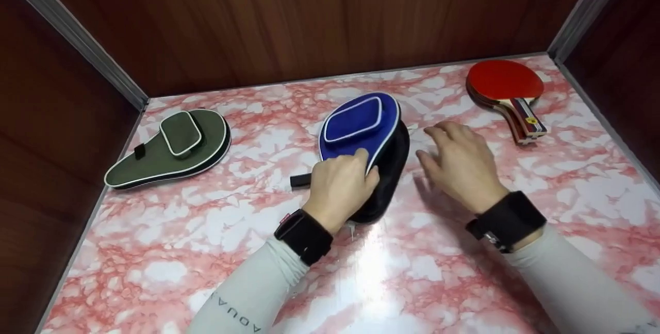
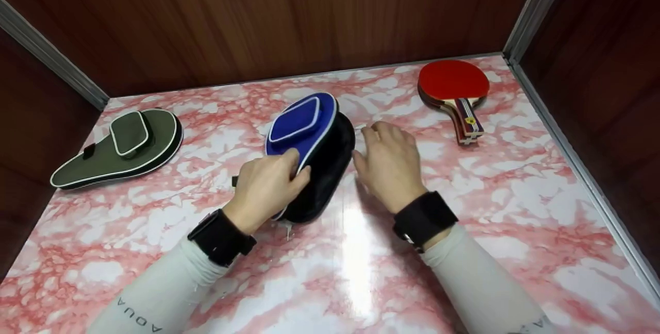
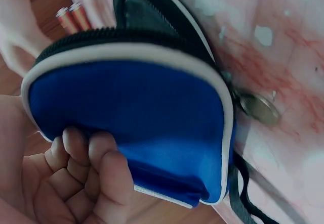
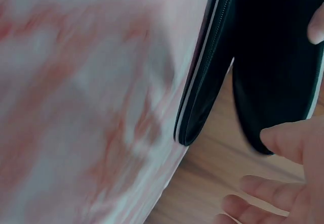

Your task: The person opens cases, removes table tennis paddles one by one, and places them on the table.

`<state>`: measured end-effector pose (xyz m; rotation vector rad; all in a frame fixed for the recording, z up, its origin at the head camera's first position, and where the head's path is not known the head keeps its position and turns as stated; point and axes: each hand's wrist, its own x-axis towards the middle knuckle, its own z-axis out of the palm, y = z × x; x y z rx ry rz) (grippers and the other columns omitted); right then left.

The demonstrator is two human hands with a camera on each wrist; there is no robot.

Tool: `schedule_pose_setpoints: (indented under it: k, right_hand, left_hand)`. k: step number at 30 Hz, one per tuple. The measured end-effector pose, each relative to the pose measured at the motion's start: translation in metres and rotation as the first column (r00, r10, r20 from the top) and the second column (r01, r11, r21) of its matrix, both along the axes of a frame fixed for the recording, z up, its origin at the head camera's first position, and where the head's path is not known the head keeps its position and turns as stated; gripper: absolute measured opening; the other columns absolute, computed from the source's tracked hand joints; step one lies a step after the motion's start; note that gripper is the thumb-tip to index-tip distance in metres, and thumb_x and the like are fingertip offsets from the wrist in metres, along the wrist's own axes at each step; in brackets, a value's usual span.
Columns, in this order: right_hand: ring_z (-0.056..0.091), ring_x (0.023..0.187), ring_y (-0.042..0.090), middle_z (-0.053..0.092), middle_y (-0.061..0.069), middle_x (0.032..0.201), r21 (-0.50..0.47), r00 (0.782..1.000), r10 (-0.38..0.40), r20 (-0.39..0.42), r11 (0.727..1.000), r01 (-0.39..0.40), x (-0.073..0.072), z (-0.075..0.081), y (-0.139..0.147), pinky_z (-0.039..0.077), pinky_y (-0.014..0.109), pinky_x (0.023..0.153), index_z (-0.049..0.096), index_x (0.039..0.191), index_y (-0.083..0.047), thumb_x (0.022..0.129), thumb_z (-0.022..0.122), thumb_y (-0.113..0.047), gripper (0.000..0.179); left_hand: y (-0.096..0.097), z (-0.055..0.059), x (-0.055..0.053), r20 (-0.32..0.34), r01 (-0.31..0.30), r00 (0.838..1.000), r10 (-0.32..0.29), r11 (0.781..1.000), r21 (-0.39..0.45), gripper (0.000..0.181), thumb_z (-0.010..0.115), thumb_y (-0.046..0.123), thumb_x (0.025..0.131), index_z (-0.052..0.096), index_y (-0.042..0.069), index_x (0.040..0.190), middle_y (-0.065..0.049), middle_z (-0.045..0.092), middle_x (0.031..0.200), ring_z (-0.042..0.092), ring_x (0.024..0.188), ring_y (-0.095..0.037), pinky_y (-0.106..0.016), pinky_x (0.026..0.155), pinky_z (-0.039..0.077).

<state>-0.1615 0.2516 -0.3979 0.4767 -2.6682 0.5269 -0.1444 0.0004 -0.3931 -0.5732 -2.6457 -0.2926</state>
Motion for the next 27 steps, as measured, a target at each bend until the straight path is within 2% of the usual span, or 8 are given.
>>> schedule_pose_setpoints:
  k: [5, 13, 18, 23, 27]
  right_hand:
    - [0.06, 0.127, 0.051, 0.065, 0.029, 0.135, -0.009, 1.0, 0.004, 0.006, 1.0, -0.004, -0.003, -0.003, -0.011, 0.044, 0.069, 0.108, 0.068, 0.14, 0.007, 0.104, 0.073, -0.024, 0.048]
    - [0.06, 0.126, 0.051, 0.065, 0.029, 0.136, -0.059, 0.999, -0.032, 0.03, 0.998, 0.033, -0.003, -0.003, -0.013, 0.047, 0.07, 0.105, 0.068, 0.141, 0.006, 0.105, 0.072, -0.023, 0.047]
    - [0.063, 0.12, 0.05, 0.066, 0.027, 0.131, -0.081, 0.999, -0.035, 0.025, 0.996, 0.037, -0.003, -0.006, -0.013, 0.049, 0.068, 0.1, 0.07, 0.139, 0.005, 0.104, 0.073, -0.022, 0.044]
    - [0.064, 0.121, 0.051, 0.068, 0.028, 0.131, -0.077, 0.998, -0.041, 0.049, 0.996, 0.044, -0.003, -0.01, -0.012, 0.049, 0.069, 0.1, 0.07, 0.137, 0.005, 0.104, 0.071, -0.023, 0.043]
    - [0.064, 0.123, 0.051, 0.07, 0.029, 0.132, -0.037, 0.994, -0.035, 0.108, 0.999, 0.039, -0.004, -0.01, -0.011, 0.05, 0.069, 0.1, 0.071, 0.135, 0.006, 0.105, 0.07, -0.025, 0.043]
  left_hand:
    - [0.003, -0.007, -0.005, -0.003, 0.01, 1.0, -0.011, 0.999, -0.043, 0.028, 0.077, 0.034, 0.097, 0.068, 0.01, 0.086, -0.007, 0.07, 0.068, 0.07, 0.058, -0.033, -0.049, 0.05, 0.053]
    - [0.007, -0.018, -0.004, 0.026, 0.044, 0.999, -0.042, 0.994, -0.099, 0.024, 0.079, 0.032, 0.094, 0.069, 0.01, 0.09, -0.006, 0.071, 0.072, 0.072, 0.063, -0.033, -0.049, 0.052, 0.054]
    - [0.008, -0.021, -0.001, 0.123, 0.051, 0.992, -0.033, 0.987, -0.15, 0.029, 0.079, 0.034, 0.097, 0.07, 0.008, 0.105, -0.011, 0.073, 0.089, 0.074, 0.079, -0.033, -0.049, 0.061, 0.058]
    - [0.006, -0.021, 0.004, 0.229, 0.081, 0.973, -0.03, 0.973, -0.218, 0.038, 0.077, 0.039, 0.1, 0.071, 0.009, 0.122, -0.014, 0.072, 0.11, 0.07, 0.099, -0.034, -0.049, 0.075, 0.06]
    - [0.002, -0.02, 0.007, 0.299, 0.072, 0.954, 0.007, 0.965, -0.252, 0.049, 0.074, 0.047, 0.102, 0.069, 0.015, 0.139, -0.015, 0.068, 0.129, 0.065, 0.118, -0.036, -0.055, 0.091, 0.056]
